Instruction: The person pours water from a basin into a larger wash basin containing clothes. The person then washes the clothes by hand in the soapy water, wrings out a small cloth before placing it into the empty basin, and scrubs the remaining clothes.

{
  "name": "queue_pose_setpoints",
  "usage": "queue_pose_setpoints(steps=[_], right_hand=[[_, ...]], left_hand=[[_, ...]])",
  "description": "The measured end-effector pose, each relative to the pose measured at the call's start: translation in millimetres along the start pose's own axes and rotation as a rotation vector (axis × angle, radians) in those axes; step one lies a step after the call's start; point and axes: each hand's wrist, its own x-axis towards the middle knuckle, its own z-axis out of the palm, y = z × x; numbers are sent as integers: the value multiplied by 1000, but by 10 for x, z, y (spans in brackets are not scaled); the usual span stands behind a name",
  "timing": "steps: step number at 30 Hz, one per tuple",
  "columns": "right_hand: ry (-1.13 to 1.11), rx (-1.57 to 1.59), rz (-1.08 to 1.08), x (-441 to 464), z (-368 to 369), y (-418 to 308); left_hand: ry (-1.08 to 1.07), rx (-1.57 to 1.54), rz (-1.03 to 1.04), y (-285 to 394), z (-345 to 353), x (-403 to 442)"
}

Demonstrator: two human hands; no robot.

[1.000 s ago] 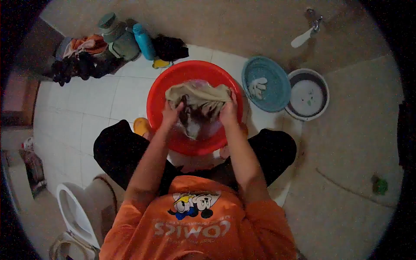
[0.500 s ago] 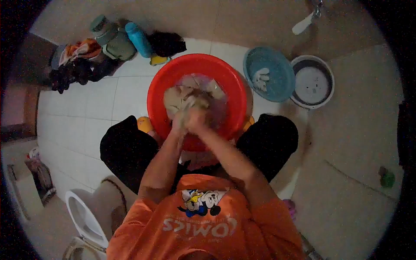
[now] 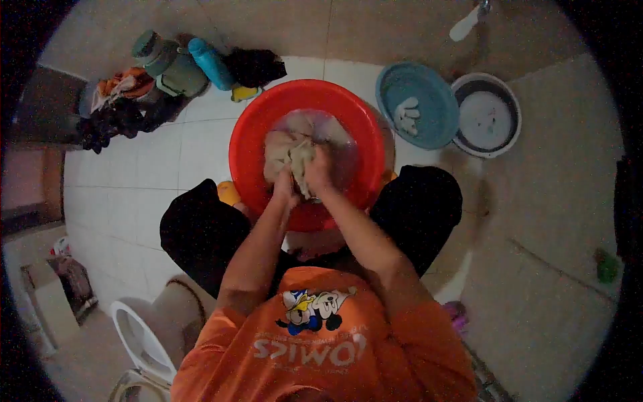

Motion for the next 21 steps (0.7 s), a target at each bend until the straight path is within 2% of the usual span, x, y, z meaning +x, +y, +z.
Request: queue_pose_setpoints(steps=[1,3,4,5,6,7,8,10,11,12,13,14,16,17,18,19,20,21], right_hand=[[149,199,65,201,4,174],[197,-46,-7,886,-143,1108],[198,-40,-8,805,-236,892],[295,353,194,715,-330,681],[385,744,397,558,-405,359],[383,745,399,390,-457,50],[223,788,368,192,-508,-290],[-98,863,298,-63,-517,-698],[-100,862,294,-71,-481,-665],[-235,876,176,-77,-451,-625],[-370,885,57,-78,-426,-588],[-370,884,56,-78,-398,-548],[-352,660,-145,-82,-359,-547],[-356,657,-149,10,-333,-440],[-155,433,-180,190,-281,-213],[49,211,-205,308,-254,-32],[57,219,-208,324,-286,62],[-7,-58,-172,299,-340,142]], left_hand=[[-4,3,0,6,28,-4],[-10,-6,-21,35,49,-19],[-9,-5,-30,46,58,-21],[-7,2,-31,55,62,-14],[-81,161,162,81,74,-14],[-155,317,357,102,85,-20],[-153,318,363,87,43,-1],[-289,1037,661,-10,-196,164],[-178,1047,675,-197,-455,312],[-177,1047,676,-204,-446,309],[-79,955,556,-216,-441,303],[16,860,438,-232,-448,292],[1,908,454,-124,-528,370],[58,749,362,-86,-535,412],[109,591,275,-57,-529,448],[116,702,407,21,-350,292],[110,712,409,116,-167,123],[41,342,299,221,15,-51]])
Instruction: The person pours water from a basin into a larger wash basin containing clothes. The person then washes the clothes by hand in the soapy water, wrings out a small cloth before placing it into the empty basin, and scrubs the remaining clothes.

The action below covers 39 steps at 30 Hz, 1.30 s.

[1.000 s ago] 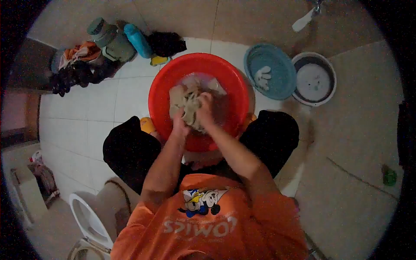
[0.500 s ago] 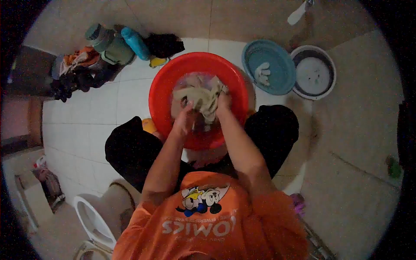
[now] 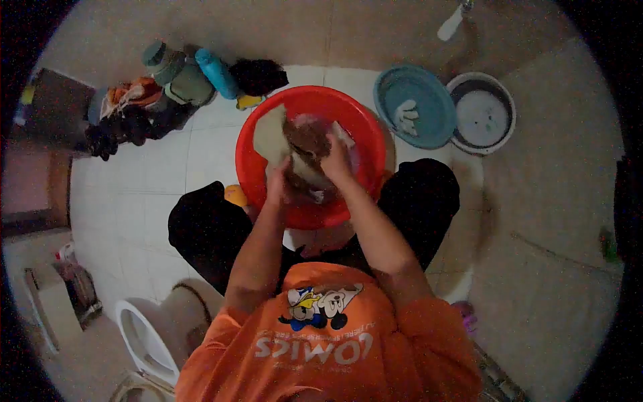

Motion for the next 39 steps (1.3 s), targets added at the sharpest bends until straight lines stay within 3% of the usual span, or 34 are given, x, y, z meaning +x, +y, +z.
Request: queue_pose_setpoints(steps=[1,2,5,7,9,10,12,13,15,18,19,21,22,23,24,25,27,30,31,32,33,34,35,36,37,38,39], right_hand=[[-89,-271,38,-85,-38,77],[-159,-398,77,-187,42,130],[-254,-380,37,-411,250,100],[-192,-361,-86,-353,257,279],[-42,165,127,-254,293,354],[-38,169,126,-144,313,451],[-16,121,-135,41,329,612],[-12,127,-129,-15,255,437],[73,884,21,-208,-63,-312],[48,935,-2,-297,-248,-667],[45,936,-3,-316,-207,-661],[-2,469,26,-376,-47,-601],[-15,455,-204,-431,72,-522],[-67,385,-262,-499,204,-434],[-122,316,-320,-613,289,-380],[-260,284,-312,-855,147,-775],[-33,-214,-840,-1014,255,-698],[-130,-332,-852,-1068,279,-680],[-127,-330,-847,-987,357,-524],[25,-368,-803,-801,488,-242],[173,-405,-757,-617,549,-91],[126,-256,-547,-384,438,-144],[82,-107,-336,-198,323,-204],[82,-104,-336,-133,298,-203],[232,-123,-340,-85,293,-194],[383,-145,-343,-54,290,-186],[382,-145,-340,-143,338,-229]], left_hand=[[-29,-375,-116,62,68,-74],[-37,-417,-66,21,0,3],[-19,-457,-149,122,-16,-79],[-69,-554,-140,25,71,-91],[-126,-641,-150,29,84,-131],[-192,-686,-113,54,69,-142],[-259,-727,-79,104,-3,-121],[-248,-630,-73,134,-85,-80],[-235,-531,-68,150,-150,-8],[-343,-492,-194,137,-81,-6],[-305,-501,-287,116,-11,-115],[-274,-509,-380,76,29,-109],[-245,-558,-307,-34,-8,-22],[-212,-611,-240,-166,-49,47],[-312,-693,-194,-251,-196,148],[-404,-741,-158,-283,-287,228],[-420,-652,-102,-303,-327,231],[-284,-353,-65,-432,-338,206],[-231,-222,-60,-525,-342,211],[-210,-83,-38,-587,-346,223],[-251,307,98,-648,-383,285],[-273,667,208,-637,-394,288],[-269,667,206,-552,-281,196],[-143,118,-21,-357,-39,23],[-11,-429,-240,-173,151,-130],[35,-472,-209,-69,236,-220],[37,-472,-212,-130,80,-72]])
